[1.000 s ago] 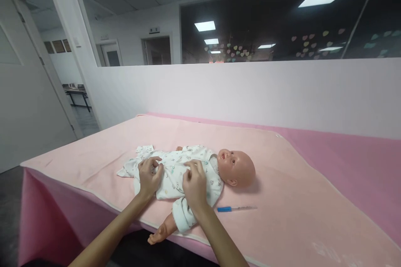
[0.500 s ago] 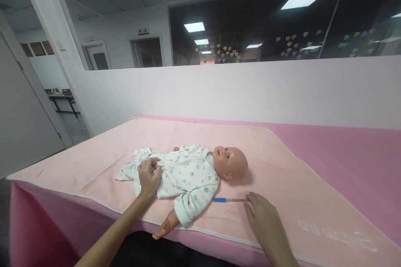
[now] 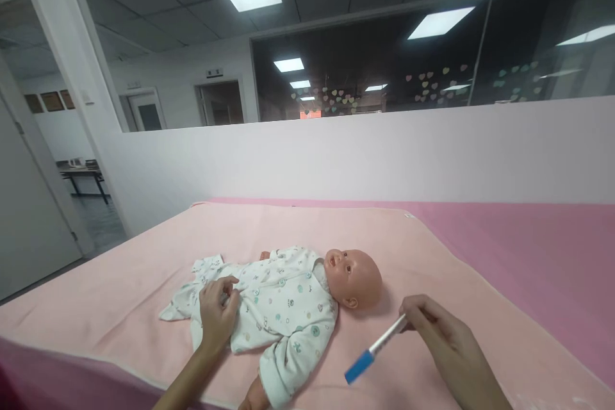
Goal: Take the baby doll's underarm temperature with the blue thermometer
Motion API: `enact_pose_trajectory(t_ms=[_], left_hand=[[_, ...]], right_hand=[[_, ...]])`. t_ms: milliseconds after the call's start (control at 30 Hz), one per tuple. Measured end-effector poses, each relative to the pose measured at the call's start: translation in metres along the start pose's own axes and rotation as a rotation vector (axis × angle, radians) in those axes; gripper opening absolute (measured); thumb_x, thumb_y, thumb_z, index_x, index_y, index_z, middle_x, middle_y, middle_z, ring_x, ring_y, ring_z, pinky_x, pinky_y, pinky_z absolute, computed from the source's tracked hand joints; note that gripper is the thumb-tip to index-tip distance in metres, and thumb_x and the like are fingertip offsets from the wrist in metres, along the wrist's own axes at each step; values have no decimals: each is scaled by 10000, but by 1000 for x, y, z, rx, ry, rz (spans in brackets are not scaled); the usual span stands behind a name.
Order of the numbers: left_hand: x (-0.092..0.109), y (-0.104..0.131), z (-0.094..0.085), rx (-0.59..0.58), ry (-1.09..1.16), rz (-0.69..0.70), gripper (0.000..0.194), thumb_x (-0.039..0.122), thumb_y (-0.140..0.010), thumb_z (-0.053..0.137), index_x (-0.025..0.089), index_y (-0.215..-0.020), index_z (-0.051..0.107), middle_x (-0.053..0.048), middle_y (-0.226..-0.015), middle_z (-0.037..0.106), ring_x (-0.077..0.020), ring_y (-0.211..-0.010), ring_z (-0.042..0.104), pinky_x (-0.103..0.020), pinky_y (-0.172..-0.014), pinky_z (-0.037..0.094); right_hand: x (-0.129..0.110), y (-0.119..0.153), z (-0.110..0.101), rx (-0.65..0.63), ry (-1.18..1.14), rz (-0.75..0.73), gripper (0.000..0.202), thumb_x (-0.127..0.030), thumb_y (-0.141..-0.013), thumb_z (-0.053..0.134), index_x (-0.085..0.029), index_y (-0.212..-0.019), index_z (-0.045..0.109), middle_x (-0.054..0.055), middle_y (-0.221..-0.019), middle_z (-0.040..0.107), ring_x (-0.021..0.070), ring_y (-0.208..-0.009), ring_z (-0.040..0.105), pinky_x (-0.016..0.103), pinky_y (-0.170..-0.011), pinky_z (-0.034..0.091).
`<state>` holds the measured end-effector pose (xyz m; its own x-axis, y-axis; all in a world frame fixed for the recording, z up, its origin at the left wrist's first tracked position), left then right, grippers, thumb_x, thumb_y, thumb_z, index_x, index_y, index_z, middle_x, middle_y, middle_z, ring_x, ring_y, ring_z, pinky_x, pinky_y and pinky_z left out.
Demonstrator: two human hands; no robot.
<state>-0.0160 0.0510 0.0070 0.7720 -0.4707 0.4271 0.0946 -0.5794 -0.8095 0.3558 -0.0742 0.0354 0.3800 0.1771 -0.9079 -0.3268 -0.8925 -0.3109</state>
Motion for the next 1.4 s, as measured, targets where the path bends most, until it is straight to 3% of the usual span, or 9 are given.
enact_pose_trajectory(t_ms=[133, 267, 367, 500, 633, 867, 1067, 1267, 1400], left_hand=[[0, -1, 0, -16, 9, 11, 138, 190, -729, 437, 193, -796, 557, 22, -616, 497, -165, -648, 489, -354, -782, 337], [0, -1, -1, -40, 17, 2, 133, 199, -741, 434, 196, -796, 556, 26, -599, 481, -166, -639, 482, -351, -770, 341], [0, -1, -2, -47, 21, -10, 126, 202, -745, 436, 196, -790, 554, 24, -595, 475, -165, -633, 473, -348, -761, 346], [2, -1, -2, -53, 20, -21, 127, 198, -739, 433, 197, -786, 552, 23, -595, 472, -168, -638, 472, -347, -754, 350], [2, -1, -1, -69, 20, -23, 126, 199, -743, 440, 197, -793, 556, 25, -593, 463, -164, -633, 464, -347, -757, 347], [1, 0, 0, -74, 7, -35, 122, 203, -746, 439, 195, -791, 552, 18, -618, 476, -166, -655, 465, -332, -730, 350], [1, 0, 1, -79, -1, -54, 124, 213, -741, 435, 197, -781, 552, 15, -616, 472, -168, -657, 455, -325, -715, 353], [2, 0, 0, -85, -16, -61, 132, 215, -735, 435, 199, -789, 554, 12, -625, 477, -170, -660, 455, -328, -719, 350], [3, 0, 0, -93, -25, -65, 134, 214, -735, 430, 200, -789, 553, 16, -617, 478, -168, -652, 458, -328, -725, 348]], right_hand=[[-15, -17, 24, 32, -281, 138, 347, -511, -747, 569, -188, -625, 539, -24, -527, 493, 113, -520, 492, 218, -551, 466], [-22, -31, 54, -24, -593, 250, 312, -468, -686, 661, -170, -695, 566, -1, -623, 563, 122, -580, 540, 218, -528, 462], [-32, -41, 62, 36, -673, 246, 310, -410, -649, 709, -175, -805, 581, 5, -670, 600, 131, -619, 570, 224, -554, 477], [-49, -45, 71, -56, -734, 272, 308, -351, -642, 695, -180, -863, 566, -38, -555, 541, 93, -480, 506, 191, -431, 404], [-51, -39, 74, 40, -555, 234, 309, -402, -662, 654, -184, -851, 543, -78, -431, 456, 72, -353, 412, 172, -331, 316], [-30, -19, 89, -68, -385, 287, 410, -514, -665, 614, -183, -894, 540, -105, -360, 373, 59, -284, 329, 147, -277, 206], [-42, -15, 87, -168, -655, 375, 344, -447, -675, 657, -191, -875, 544, -139, -375, 259, 3, -298, 174, 123, -307, 128], [-51, -22, 86, -301, -899, 457, 292, -354, -639, 711, -188, -816, 549, -138, -373, 271, 2, -282, 152, 137, -287, 128], [-54, -22, 77, -254, -888, 430, 267, -345, -670, 690, -188, -841, 559, -133, -376, 297, -1, -279, 171, 132, -293, 148]])
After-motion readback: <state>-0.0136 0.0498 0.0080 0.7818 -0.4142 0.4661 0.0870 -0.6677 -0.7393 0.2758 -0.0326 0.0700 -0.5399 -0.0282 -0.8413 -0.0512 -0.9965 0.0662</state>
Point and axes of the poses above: each hand's wrist, its own y-axis away from the middle knuckle, its own z-axis out of the palm, x = y × z, the point moved 4 cm from there along -y, towards the middle knuckle
